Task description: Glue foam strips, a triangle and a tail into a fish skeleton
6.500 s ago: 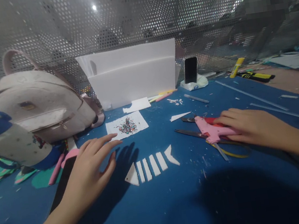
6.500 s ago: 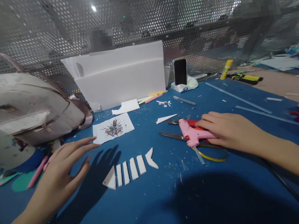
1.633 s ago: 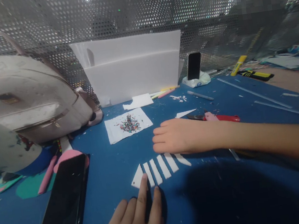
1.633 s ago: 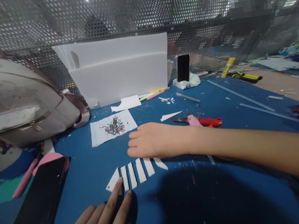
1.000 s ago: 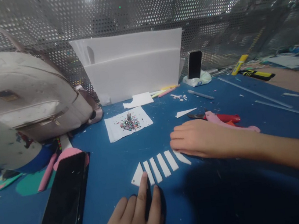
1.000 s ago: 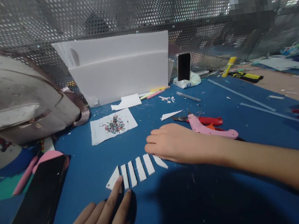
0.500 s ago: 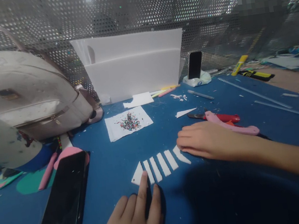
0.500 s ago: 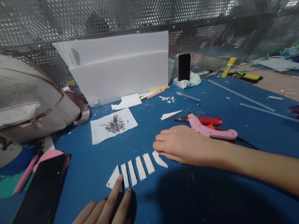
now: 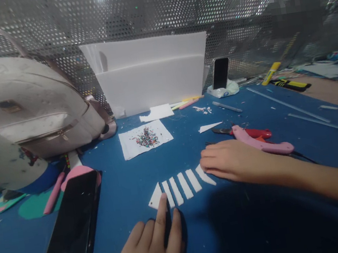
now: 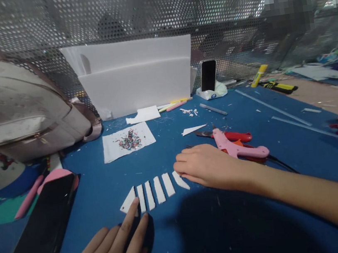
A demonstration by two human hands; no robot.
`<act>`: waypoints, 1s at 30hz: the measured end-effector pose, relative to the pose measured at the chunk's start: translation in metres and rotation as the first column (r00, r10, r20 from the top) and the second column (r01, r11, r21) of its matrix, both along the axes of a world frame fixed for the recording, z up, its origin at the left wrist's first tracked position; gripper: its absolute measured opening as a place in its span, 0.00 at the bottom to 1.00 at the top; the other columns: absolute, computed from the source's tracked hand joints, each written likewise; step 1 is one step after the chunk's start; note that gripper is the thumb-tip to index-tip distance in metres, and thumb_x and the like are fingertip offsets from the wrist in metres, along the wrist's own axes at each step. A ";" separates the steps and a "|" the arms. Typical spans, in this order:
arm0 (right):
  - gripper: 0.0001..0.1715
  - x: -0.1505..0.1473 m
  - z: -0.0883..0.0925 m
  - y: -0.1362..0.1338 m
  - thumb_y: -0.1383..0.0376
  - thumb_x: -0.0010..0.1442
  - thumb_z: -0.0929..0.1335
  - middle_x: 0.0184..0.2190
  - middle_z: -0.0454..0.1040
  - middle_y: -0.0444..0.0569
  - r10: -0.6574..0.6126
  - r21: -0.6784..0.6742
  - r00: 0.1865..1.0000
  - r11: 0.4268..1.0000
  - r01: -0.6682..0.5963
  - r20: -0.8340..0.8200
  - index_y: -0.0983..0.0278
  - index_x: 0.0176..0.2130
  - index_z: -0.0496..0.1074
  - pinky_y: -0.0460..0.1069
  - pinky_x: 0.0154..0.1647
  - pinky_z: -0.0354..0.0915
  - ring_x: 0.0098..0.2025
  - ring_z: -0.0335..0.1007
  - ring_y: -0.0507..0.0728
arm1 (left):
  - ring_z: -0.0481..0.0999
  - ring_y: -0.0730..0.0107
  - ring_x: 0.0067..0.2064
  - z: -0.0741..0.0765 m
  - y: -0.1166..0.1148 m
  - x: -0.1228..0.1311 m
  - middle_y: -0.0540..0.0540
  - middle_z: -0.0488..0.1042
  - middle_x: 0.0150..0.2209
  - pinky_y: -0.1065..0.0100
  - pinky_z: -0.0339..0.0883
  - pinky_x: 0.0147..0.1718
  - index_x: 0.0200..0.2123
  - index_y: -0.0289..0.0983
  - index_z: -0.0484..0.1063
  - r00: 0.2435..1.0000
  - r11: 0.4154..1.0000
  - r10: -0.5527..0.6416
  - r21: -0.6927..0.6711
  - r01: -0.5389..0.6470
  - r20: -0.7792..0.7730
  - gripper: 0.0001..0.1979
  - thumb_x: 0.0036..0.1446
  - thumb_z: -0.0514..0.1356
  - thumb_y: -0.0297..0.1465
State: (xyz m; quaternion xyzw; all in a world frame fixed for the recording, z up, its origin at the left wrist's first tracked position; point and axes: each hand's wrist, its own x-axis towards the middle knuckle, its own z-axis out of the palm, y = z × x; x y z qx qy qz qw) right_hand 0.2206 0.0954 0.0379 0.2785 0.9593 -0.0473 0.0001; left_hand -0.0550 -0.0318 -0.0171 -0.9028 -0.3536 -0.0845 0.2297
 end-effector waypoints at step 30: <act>0.08 0.002 -0.002 -0.001 0.67 0.68 0.63 0.33 0.70 0.45 0.005 0.005 0.999 1.000 -0.005 -0.037 0.63 0.35 0.68 0.50 0.35 0.55 0.35 0.62 0.54 | 0.76 0.65 0.29 0.007 -0.005 0.003 0.20 0.69 0.57 0.63 0.69 0.30 0.55 0.30 0.69 0.998 0.997 0.054 -0.047 -0.056 -0.041 0.18 0.62 0.54 0.23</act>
